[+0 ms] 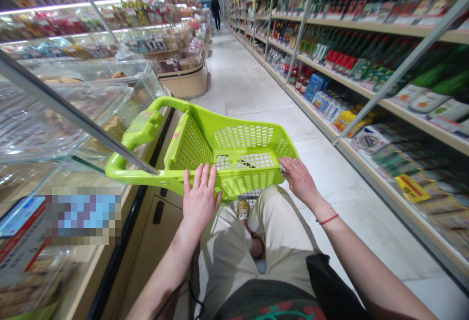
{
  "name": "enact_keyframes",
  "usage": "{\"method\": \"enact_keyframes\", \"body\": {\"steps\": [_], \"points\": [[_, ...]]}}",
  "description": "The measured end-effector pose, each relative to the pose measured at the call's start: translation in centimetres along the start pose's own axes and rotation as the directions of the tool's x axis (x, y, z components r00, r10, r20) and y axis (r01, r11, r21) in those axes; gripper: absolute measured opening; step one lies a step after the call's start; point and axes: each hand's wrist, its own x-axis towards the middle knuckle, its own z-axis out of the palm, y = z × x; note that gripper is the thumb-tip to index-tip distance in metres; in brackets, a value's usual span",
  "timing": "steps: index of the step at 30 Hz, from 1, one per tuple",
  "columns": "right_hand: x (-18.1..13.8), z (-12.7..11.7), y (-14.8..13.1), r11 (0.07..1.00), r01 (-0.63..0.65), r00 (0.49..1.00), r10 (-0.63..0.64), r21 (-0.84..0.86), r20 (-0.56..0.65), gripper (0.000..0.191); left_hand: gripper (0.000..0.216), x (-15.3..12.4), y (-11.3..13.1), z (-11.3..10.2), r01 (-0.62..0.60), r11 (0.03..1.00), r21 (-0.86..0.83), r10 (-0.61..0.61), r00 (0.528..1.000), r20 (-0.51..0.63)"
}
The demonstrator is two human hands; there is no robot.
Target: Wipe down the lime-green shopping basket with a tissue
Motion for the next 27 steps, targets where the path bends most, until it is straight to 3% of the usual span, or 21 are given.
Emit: {"method": "enact_keyframes", "body": {"steps": [14,20,27], "points": [[-0.8,0.2,4.8,0.996,-0.081,0.997,0.081,-0.026,-0.007,0.041,0.076,0.8,0.6,0.6,-0.01,1.0,-0.03,0.011,0.999,0.03],[-0.8,-0.6,5.7,0.993,-0.117,0.993,0.116,-0.024,-0.017,0.043,0.078,2.0,1.3,0.7,-0.036,0.998,-0.052,0.04,0.997,0.064],[-0.9,-0.9,5.8,0.991,-0.126,0.992,0.124,-0.044,-0.037,0.044,0.078,4.6,0.4,1.5,-0.087,0.995,-0.044,0.091,0.991,0.096]]}}
